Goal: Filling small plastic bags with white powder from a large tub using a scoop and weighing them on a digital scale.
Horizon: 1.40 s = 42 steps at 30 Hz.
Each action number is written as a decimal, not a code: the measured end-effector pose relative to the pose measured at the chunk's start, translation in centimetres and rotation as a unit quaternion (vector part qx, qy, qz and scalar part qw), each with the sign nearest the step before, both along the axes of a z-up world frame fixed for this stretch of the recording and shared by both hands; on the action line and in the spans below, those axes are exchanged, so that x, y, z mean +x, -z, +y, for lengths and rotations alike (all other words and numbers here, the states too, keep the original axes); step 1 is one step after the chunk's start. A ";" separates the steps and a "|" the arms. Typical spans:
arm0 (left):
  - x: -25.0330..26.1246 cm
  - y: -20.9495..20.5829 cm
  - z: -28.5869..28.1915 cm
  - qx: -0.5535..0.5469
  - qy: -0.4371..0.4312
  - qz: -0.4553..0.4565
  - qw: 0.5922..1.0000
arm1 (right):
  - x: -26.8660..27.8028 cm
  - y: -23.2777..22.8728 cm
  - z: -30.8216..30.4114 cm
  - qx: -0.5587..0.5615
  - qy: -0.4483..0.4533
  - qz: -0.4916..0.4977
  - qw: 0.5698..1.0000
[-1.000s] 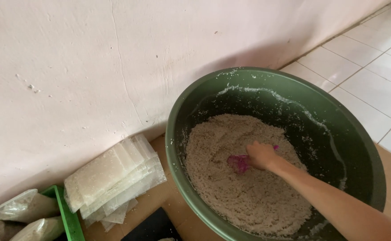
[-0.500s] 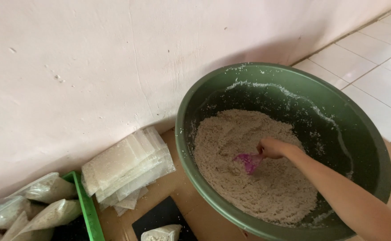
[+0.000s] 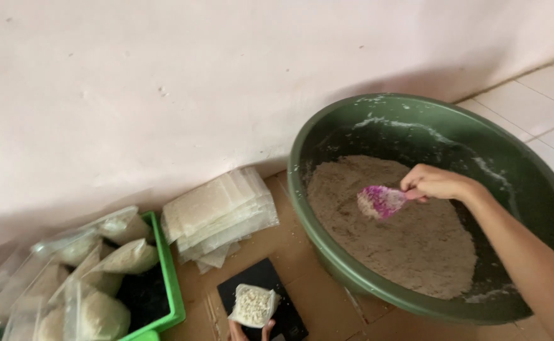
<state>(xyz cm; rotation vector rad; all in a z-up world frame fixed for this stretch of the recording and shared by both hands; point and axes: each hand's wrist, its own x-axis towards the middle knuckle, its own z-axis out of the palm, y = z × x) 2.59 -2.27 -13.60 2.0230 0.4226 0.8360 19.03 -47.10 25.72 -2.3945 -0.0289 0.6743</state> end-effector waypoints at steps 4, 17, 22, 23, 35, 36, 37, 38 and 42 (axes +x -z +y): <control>-1.3 -3.4 0.2 -0.005 0.019 0.124 0.992 | -1.6 -5.2 5.2 -0.031 -0.037 -0.045 0.998; -2.9 -18.9 0.2 -0.153 0.173 0.182 0.956 | -6.1 -7.5 26.3 -0.179 -0.211 -0.059 0.959; -2.7 -20.5 0.3 -0.165 0.175 0.174 0.955 | -6.8 -4.6 29.6 -0.246 -0.250 -0.100 0.931; -2.7 -20.8 0.4 -0.167 0.183 0.175 0.953 | -6.9 -4.1 29.8 -0.249 -0.271 -0.116 0.922; -2.0 -21.9 0.4 -0.199 0.188 0.194 0.942 | -8.1 2.9 29.1 -0.277 -0.328 -0.324 0.843; -2.0 -22.3 0.4 -0.207 0.186 0.195 0.940 | -8.4 3.3 29.1 -0.284 -0.335 -0.365 0.821; -1.9 -22.2 0.4 -0.207 0.186 0.195 0.941 | -8.7 3.4 29.1 -0.284 -0.335 -0.366 0.821; -1.9 -22.0 0.4 -0.202 0.183 0.187 0.944 | -9.0 3.5 29.2 -0.294 -0.341 -0.402 0.797; -2.2 -23.2 0.5 -0.213 0.180 0.176 0.944 | -10.4 2.6 29.7 -0.316 -0.358 -0.475 0.739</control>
